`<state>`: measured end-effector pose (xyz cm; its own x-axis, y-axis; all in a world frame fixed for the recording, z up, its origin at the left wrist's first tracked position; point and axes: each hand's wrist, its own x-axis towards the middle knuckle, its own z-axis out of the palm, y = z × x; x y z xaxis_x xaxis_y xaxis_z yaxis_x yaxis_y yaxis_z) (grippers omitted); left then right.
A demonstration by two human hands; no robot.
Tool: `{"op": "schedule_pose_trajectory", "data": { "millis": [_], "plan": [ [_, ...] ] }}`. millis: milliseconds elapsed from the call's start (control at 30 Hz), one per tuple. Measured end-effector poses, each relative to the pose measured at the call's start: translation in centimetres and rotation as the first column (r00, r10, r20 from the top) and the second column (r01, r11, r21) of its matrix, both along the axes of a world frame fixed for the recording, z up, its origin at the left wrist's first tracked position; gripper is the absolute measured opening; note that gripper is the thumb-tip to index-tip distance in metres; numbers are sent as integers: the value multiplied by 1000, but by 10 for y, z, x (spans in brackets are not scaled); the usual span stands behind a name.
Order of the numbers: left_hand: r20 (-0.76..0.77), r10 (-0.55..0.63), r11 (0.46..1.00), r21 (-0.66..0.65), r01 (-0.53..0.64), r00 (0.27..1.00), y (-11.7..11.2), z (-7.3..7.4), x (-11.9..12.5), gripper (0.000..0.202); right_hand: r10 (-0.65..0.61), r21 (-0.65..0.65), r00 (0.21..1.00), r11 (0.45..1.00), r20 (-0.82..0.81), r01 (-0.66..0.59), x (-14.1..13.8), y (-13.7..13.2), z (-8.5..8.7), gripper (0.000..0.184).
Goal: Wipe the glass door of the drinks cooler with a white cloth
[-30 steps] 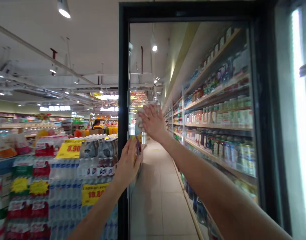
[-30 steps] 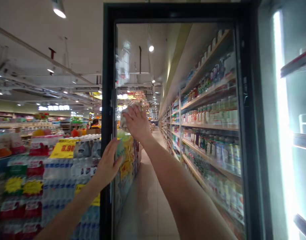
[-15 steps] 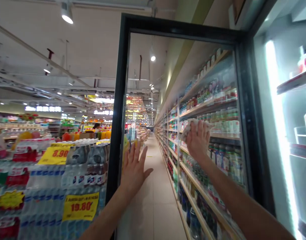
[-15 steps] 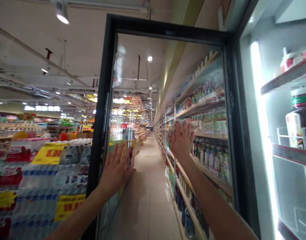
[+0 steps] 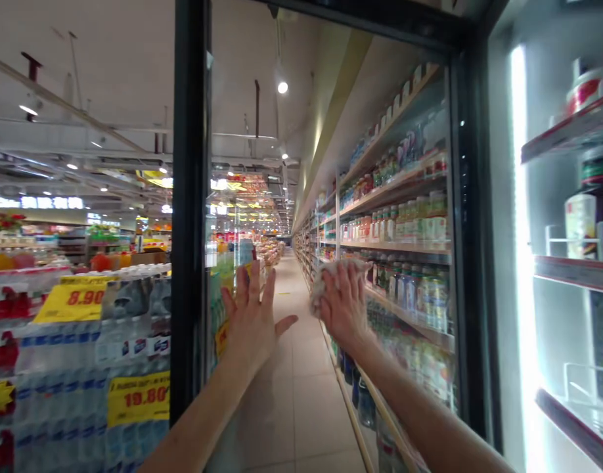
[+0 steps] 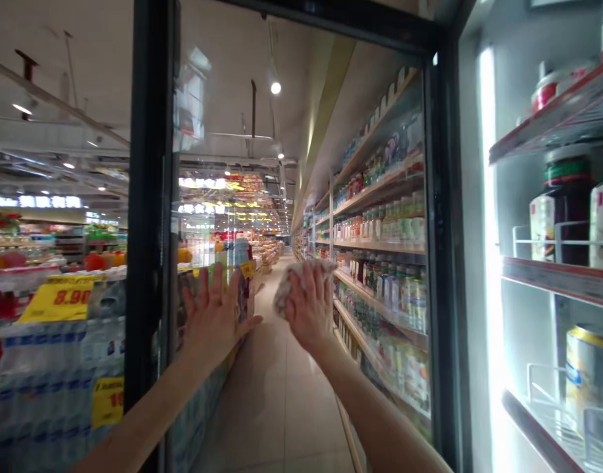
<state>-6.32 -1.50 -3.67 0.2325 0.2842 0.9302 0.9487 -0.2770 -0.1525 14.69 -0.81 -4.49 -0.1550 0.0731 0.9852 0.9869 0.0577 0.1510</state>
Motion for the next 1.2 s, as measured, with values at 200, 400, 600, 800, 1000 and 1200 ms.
{"op": "schedule_pose_trajectory", "data": {
  "millis": [200, 400, 600, 800, 1000, 1200],
  "plan": [
    [10, -14, 999, -31, 14, 1000, 3, 5, -1, 88, -81, 101, 948, 988, -307, 117, 41, -3, -8, 52],
    [-32, -49, 998, -35, 48, 998, 5, -20, 13, 84, 2, 9, 998, 1000, -63, -1, -1, 0, -35, 55],
    [-134, -122, 981, -164, 99, 983, -1, -63, 35, 93, -71, 29, 980, 997, -185, 78, 48, -7, -52, 56],
    [-148, -95, 980, -186, 67, 984, 0, -58, 35, 92, -57, -32, 986, 998, -155, 53, 17, -10, -74, 59],
    [-149, -101, 978, -197, 71, 984, 2, -57, 36, 95, -88, -55, 989, 995, -116, 82, 43, -13, -95, 58],
    [-151, -92, 985, -162, 67, 984, 8, -60, 36, 95, -37, -67, 978, 997, -206, 23, 37, -15, -105, 59]
  ]
}}
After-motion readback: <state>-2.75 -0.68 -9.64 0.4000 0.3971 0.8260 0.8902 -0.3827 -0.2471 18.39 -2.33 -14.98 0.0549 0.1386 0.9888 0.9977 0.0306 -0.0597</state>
